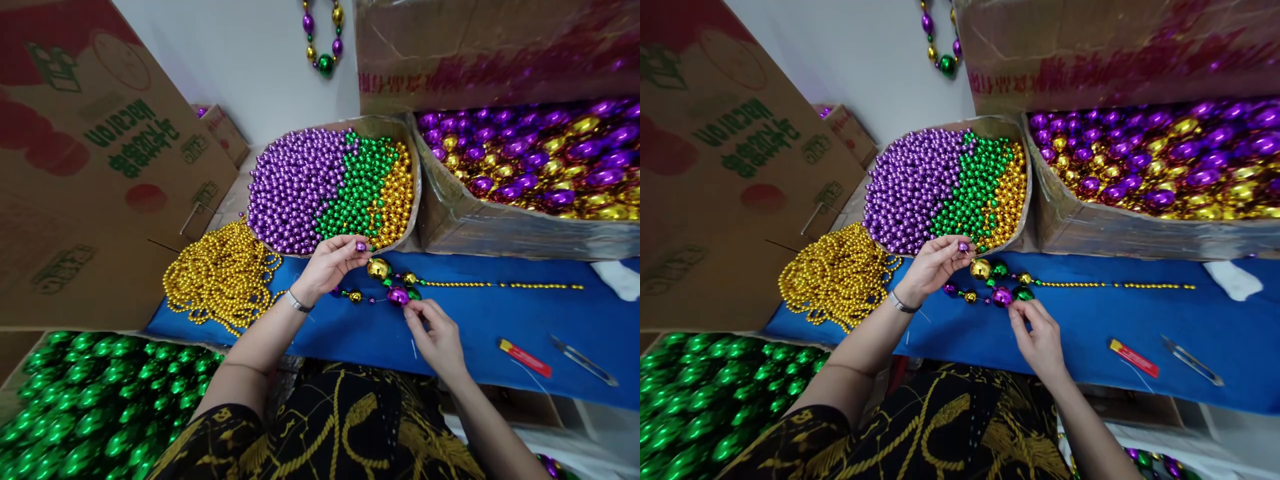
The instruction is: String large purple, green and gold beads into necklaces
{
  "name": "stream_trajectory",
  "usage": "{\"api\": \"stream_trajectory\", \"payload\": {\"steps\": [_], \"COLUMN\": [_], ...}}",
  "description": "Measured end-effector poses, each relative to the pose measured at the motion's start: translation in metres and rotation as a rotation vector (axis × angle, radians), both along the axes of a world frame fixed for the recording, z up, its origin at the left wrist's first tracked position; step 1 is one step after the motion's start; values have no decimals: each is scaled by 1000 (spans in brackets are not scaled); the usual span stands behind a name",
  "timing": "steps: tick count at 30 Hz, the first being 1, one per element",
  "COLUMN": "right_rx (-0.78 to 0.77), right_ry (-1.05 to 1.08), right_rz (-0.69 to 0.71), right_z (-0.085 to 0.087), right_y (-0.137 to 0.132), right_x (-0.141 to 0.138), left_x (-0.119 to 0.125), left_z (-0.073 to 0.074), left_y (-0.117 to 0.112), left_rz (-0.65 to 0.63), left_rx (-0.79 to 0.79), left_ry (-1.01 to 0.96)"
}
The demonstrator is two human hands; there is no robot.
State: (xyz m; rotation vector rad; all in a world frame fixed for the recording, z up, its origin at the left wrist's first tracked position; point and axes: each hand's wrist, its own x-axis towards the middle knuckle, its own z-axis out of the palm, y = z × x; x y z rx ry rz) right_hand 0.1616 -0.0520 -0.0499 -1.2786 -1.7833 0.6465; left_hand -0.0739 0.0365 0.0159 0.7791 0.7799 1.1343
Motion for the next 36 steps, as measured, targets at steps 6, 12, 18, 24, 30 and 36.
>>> {"api": "stream_trajectory", "payload": {"steps": [6,12,18,24,30,36], "right_rx": [-84,-352,-64,120,51,-44], "right_ry": [47,309,-216,-71,-69,79], "right_rz": [-44,-8,-20,122,13,-14], "right_z": [-14,-62,-26,11,16,26], "right_y": [-4,-21,-18,-4,-3,-8], "right_x": [-2,-5,10,0,8,11], "left_x": [-4,7,28,41,59,95], "left_z": [0,-20,-4,30,-38,-106], "left_y": [-9,-34,-53,-51,-50,-53], "left_rz": [-21,-199,-209,-61,-258,-403], "left_rx": [190,304,596,567,641,956], "left_ry": [220,506,653,438,437,850]}}
